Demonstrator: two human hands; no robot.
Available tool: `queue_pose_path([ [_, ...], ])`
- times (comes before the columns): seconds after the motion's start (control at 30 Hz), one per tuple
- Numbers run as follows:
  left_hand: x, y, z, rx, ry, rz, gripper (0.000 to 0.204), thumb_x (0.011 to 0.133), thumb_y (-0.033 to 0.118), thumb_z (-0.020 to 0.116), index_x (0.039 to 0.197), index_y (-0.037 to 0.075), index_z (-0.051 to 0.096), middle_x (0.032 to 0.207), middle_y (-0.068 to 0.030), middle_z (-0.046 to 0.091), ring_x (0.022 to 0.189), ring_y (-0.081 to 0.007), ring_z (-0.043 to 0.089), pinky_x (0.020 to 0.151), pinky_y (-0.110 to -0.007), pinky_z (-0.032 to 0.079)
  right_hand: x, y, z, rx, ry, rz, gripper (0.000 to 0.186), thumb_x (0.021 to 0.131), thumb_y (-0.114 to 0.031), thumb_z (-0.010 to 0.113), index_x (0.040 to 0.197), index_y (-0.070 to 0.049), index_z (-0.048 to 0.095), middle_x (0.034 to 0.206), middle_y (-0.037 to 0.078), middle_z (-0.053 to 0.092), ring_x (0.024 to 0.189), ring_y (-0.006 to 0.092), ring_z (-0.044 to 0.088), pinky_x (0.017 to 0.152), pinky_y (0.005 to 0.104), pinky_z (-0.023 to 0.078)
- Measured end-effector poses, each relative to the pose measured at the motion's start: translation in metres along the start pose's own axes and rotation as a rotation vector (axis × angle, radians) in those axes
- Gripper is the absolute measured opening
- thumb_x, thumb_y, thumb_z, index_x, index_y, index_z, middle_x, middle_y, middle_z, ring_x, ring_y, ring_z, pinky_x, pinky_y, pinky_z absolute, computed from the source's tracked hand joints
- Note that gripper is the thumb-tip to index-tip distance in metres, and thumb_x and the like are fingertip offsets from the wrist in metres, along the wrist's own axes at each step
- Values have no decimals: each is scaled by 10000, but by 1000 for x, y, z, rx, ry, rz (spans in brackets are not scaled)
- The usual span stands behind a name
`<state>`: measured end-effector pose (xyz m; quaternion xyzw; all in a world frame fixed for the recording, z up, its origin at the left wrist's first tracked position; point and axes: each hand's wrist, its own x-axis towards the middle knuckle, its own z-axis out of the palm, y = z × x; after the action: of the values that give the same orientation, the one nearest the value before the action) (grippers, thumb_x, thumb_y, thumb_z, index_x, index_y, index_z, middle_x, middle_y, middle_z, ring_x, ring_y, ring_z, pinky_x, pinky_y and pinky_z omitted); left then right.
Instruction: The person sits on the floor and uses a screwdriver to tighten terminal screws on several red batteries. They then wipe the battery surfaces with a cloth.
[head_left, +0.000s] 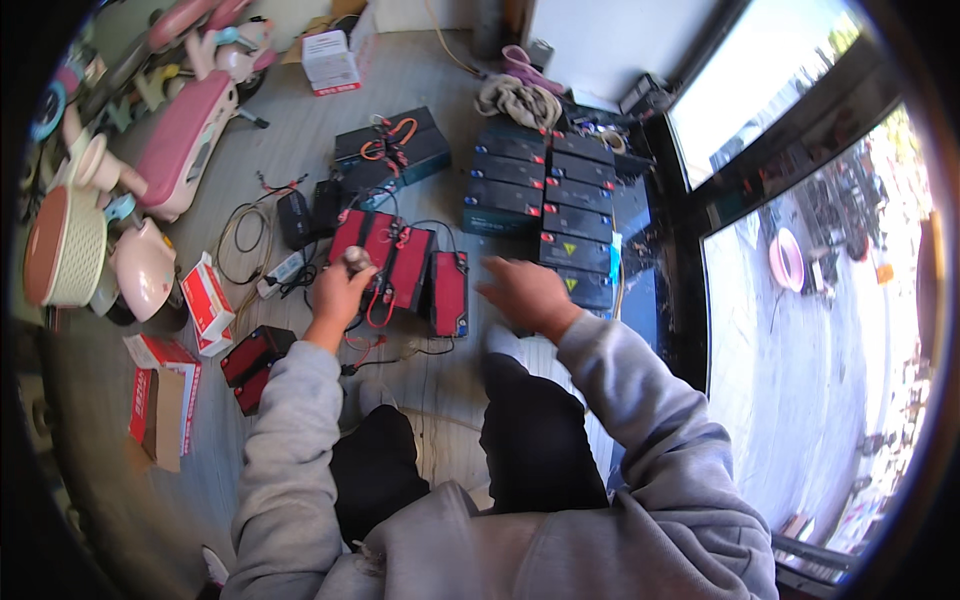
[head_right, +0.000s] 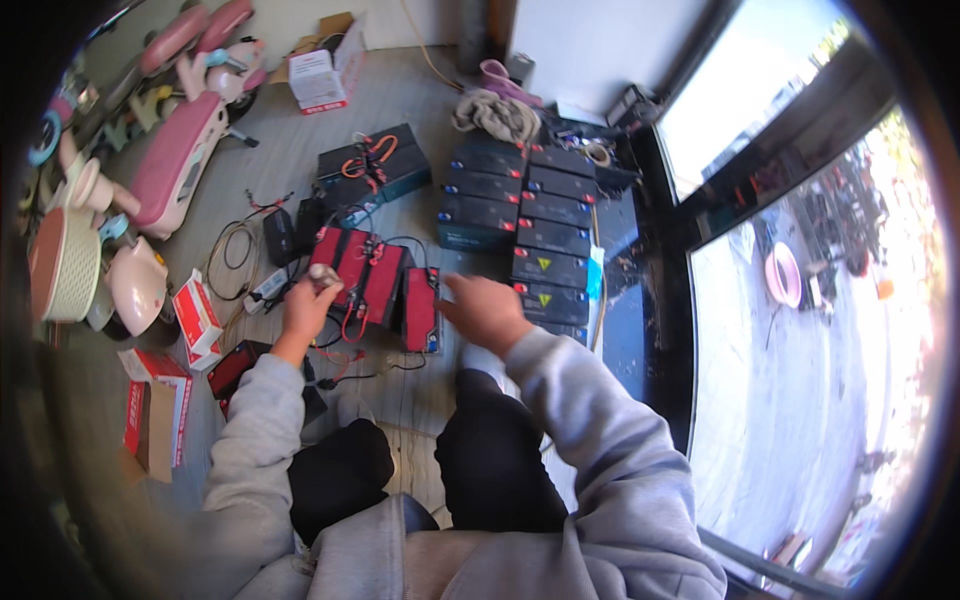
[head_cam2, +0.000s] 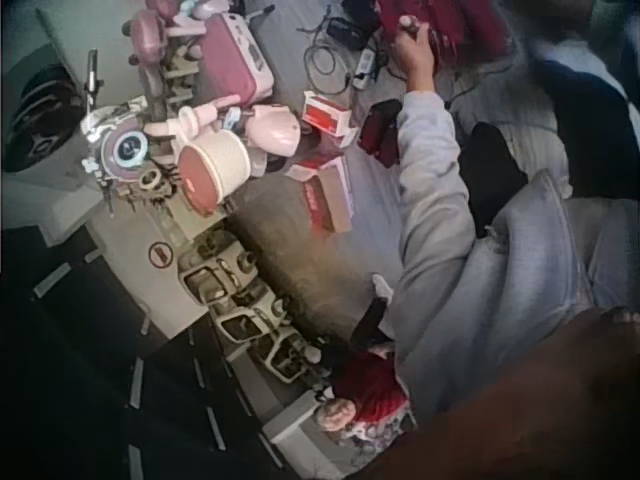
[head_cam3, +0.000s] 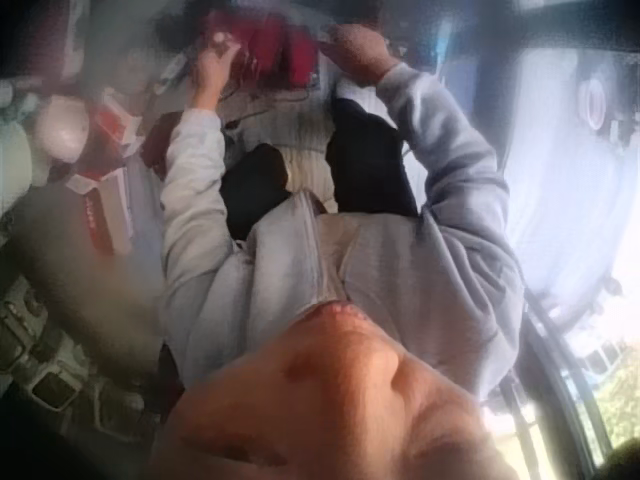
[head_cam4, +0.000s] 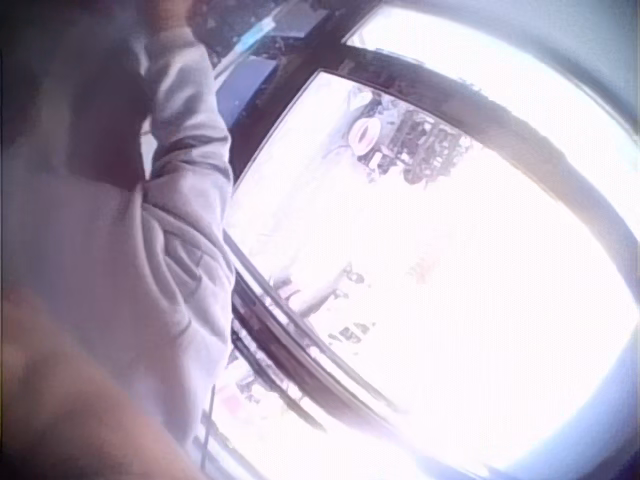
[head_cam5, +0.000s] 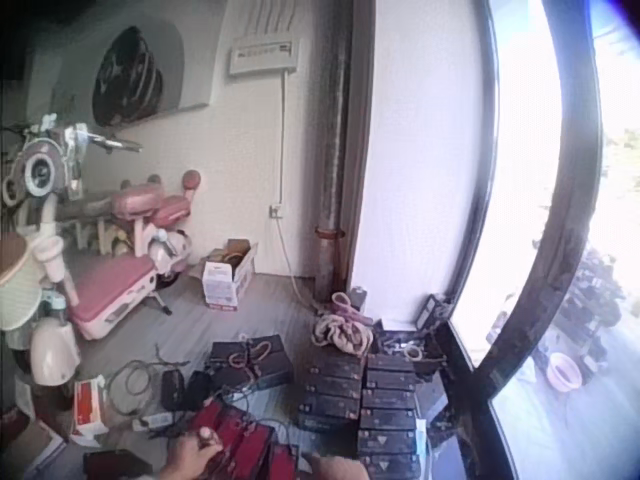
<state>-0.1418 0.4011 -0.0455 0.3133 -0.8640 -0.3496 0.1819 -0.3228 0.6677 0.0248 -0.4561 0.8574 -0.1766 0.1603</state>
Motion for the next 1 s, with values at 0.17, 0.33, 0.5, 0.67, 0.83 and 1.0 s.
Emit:
queue_pose_path([
  [0.17,8,9,4,72,2,-136,319,845,331,710,1105,147,697,981,-156,715,927,-352,681,786,-447,528,79,-129,0,52,-56,-115,493,951,-486,545,1259,-101,536,1040,189,696,992,383,663,842,471,517],
  [0.33,2,-18,5,-10,8,-109,320,829,309,714,1109,155,694,946,-144,714,899,-339,683,758,-434,525,117,-161,45,-119,-68,-134,411,931,-456,552,1027,-57,571,941,162,724,887,355,708,746,487,546],
  [0.5,-15,-66,24,-155,144,-134,254,788,254,778,900,50,675,773,-132,672,753,-312,672,683,-403,509,137,-145,64,-45,31,-262,267,841,-273,632,996,-65,566,902,146,683,860,382,662,746,486,520],
  [0.67,-27,-109,60,49,-268,-380,365,862,414,691,862,49,681,845,-178,700,842,-360,680,740,-463,522,139,-142,56,45,-58,-217,237,822,-235,638,962,-56,569,927,164,642,877,396,629,765,474,506],
  [0.83,-35,-137,78,-48,-246,-397,364,891,416,658,919,56,706,880,-168,711,833,-351,686,753,-461,525,148,-144,64,-45,-47,-246,258,849,-283,660,922,-58,558,829,138,669,818,370,658,705,462,511],
  [1.0,-39,-145,79,-158,-340,-428,337,896,398,646,934,75,734,824,-143,712,814,-318,694,730,-432,526,151,-135,75,6,258,-470,322,852,-355,699,894,-70,555,756,97,700,729,343,685,638,460,523],
])
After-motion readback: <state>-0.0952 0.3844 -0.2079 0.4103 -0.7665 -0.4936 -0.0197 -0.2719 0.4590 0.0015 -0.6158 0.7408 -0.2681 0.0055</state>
